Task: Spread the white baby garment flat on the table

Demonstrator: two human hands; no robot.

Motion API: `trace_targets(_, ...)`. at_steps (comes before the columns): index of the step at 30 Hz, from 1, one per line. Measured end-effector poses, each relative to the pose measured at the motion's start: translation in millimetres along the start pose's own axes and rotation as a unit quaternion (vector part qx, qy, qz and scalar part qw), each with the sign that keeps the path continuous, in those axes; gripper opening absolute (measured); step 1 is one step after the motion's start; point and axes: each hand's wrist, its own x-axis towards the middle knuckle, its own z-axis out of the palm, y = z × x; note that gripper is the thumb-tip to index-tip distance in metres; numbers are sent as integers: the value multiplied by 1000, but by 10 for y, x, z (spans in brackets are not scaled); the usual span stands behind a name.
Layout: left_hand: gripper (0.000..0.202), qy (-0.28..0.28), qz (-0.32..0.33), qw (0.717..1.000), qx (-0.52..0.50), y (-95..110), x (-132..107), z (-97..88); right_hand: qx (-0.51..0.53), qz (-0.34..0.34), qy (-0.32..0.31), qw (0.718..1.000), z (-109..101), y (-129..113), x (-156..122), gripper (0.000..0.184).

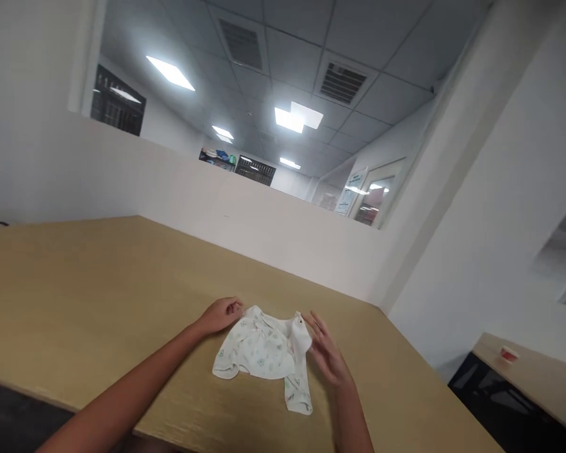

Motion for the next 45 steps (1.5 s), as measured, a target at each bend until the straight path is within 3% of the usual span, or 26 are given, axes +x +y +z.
trace_targets(1, 57, 2, -6, 1000, 28, -71, -13, -31, -3, -4, -24, 1000, 33, -53, -15, 76)
trace_targets(2, 53, -2, -13, 999, 53, -124, -24, -58, -24, -11, -11, 1000, 39, -83, -18, 73)
trace_targets(4, 51, -28, -28, 995, 95, -178, -39, -85, -119, -20, 72, 990, -24, -70, 6, 68)
trace_targets(6, 54, -68, -40, 989, 127, -188, -46, -70, -251, -16, 134, 959, -145, 31, 44, 59)
trace_targets(8, 53, -107, -40, 982, 149, -185, -50, -27, -359, -1, 117, 926, -265, 171, 69, 52)
trace_targets(11, 41, -141, -21, 976, 164, -191, -46, 39, -424, 35, 27, 904, -367, 348, 79, 50)
trace_targets(14, 29, -151, -1, 975, 165, -198, -30, 70, -428, 59, 0, 902, -374, 446, 80, 48)
trace_targets(19, 19, -134, 8, 980, 149, -159, -25, 55, -415, 37, -23, 909, -322, 505, 86, 38)
trace_targets(24, 23, -120, 12, 983, 138, -131, -42, 40, -410, 25, -22, 912, -334, 478, 91, 36)
trace_targets(30, 37, -122, 26, 987, 102, -123, -53, 24, -451, 66, 56, 889, -393, 487, 100, 35)
trace_targets(33, 44, -121, 28, 990, 70, -129, -52, 31, -461, 74, 41, 883, -377, 535, 101, 31)
trace_targets(39, 47, -108, 10, 994, 8, -163, -26, 46, -382, 61, 29, 922, -352, 565, 103, 34)
trace_targets(42, 50, -90, -14, 996, -14, -192, 5, 19, -279, 67, 86, 954, -375, 508, 97, 42)
trace_targets(45, 51, -69, -38, 997, -25, -244, 55, -31, -240, 57, 162, 955, -398, 421, 93, 47)
